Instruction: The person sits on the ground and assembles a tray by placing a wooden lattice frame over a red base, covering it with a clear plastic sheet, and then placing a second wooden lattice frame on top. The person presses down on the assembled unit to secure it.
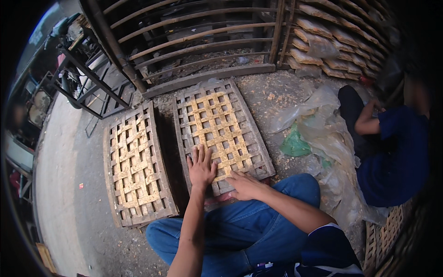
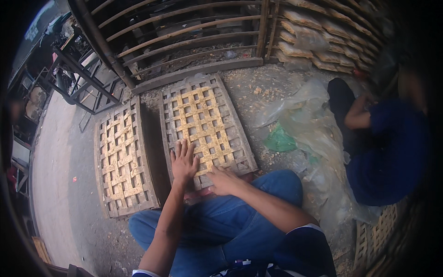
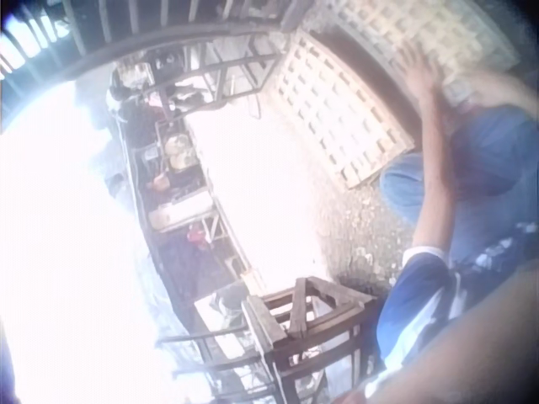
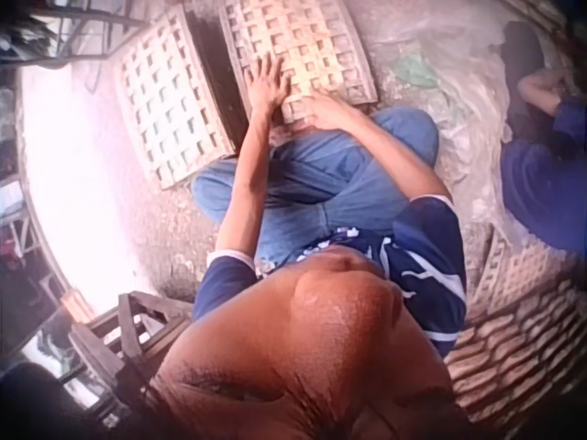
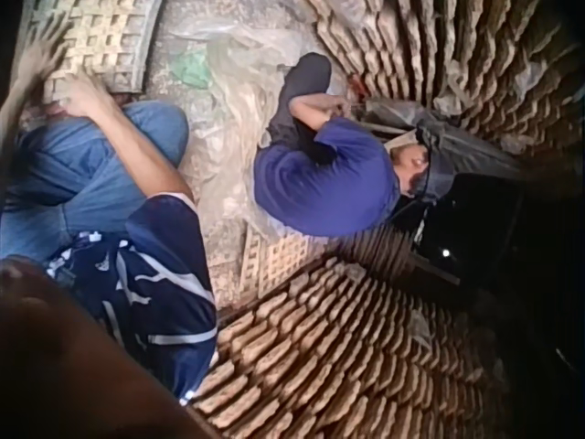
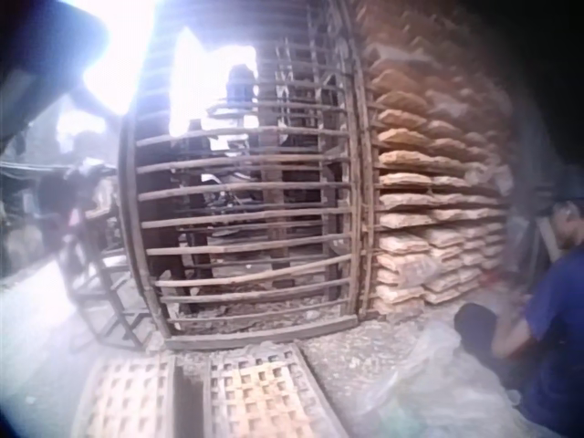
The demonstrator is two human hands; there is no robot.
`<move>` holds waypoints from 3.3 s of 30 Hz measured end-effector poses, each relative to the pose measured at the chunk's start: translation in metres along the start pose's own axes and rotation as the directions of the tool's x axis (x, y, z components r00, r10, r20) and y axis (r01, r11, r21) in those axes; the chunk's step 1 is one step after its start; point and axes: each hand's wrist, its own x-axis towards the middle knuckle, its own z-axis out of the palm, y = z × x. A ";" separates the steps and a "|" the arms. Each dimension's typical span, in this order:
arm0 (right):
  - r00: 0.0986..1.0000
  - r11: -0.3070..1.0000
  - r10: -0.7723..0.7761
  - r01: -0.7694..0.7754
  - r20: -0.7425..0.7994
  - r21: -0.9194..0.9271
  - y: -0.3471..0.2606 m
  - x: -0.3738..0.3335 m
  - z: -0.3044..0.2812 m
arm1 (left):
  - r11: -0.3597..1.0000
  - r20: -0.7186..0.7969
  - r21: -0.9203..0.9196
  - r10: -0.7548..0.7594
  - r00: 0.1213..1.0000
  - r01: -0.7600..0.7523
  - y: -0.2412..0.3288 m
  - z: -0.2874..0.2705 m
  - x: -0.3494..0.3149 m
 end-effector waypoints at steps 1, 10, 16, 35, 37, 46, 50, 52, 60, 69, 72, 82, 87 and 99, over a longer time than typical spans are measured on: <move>1.000 1.000 0.006 -0.006 0.026 0.003 -0.002 0.000 -0.003 | 1.000 -0.004 -0.002 -0.002 1.000 0.002 -0.001 0.000 0.000; 0.999 0.999 -0.028 0.027 -0.044 -0.020 -0.001 -0.002 -0.004 | 1.000 -0.009 0.001 -0.003 1.000 0.003 0.000 0.000 0.002; 0.994 1.000 0.027 -0.027 0.110 -0.006 -0.005 0.001 -0.013 | 1.000 -0.028 0.009 0.007 1.000 -0.007 -0.001 0.002 0.001; 0.996 0.999 0.020 -0.016 0.085 -0.049 -0.006 0.002 -0.012 | 0.999 -0.044 0.033 0.025 0.999 -0.024 0.000 0.003 0.002; 0.997 0.999 0.019 -0.016 0.078 -0.043 -0.006 0.002 -0.011 | 0.999 -0.046 0.036 0.025 0.999 -0.024 0.000 0.003 0.003; 0.994 0.996 0.075 -0.071 0.084 -0.047 -0.002 0.002 -0.014 | 1.000 -0.031 0.026 0.007 1.000 -0.006 0.003 0.003 0.003; 0.912 0.904 0.409 -0.407 -0.008 -0.131 0.025 0.007 -0.050 | 1.000 -0.040 0.005 0.019 0.999 -0.019 0.001 0.001 0.006; 0.811 0.786 0.570 -0.585 -0.131 -0.200 0.041 0.015 -0.067 | 0.999 -0.028 0.031 0.015 0.999 -0.015 -0.001 0.000 0.008; 0.896 0.823 -0.442 0.425 0.046 -0.377 0.045 0.068 -0.052 | 0.999 0.009 0.044 0.009 1.000 -0.009 -0.008 0.001 0.007; 0.842 0.862 0.142 -0.363 -0.520 -0.354 0.158 0.093 -0.108 | 1.000 0.017 0.022 -0.008 1.000 0.008 -0.009 0.001 0.012; 0.919 0.949 -0.040 -0.088 -0.392 -0.303 0.134 0.095 -0.083 | 1.000 0.031 0.010 -0.013 0.999 0.013 -0.008 0.003 0.009; 0.912 0.858 0.051 -0.249 -0.407 -0.449 0.165 0.128 -0.089 | 0.999 0.024 0.033 -0.001 1.000 0.000 -0.007 0.007 0.014; 0.897 0.902 -0.011 -0.183 -0.442 -0.392 0.140 0.100 -0.100 | 0.999 0.042 0.041 -0.013 0.999 0.011 -0.008 0.004 0.014; 0.945 0.873 0.007 -0.166 -0.328 -0.458 0.133 0.133 -0.068 | 0.999 0.036 0.046 0.001 0.999 -0.003 -0.006 0.003 0.014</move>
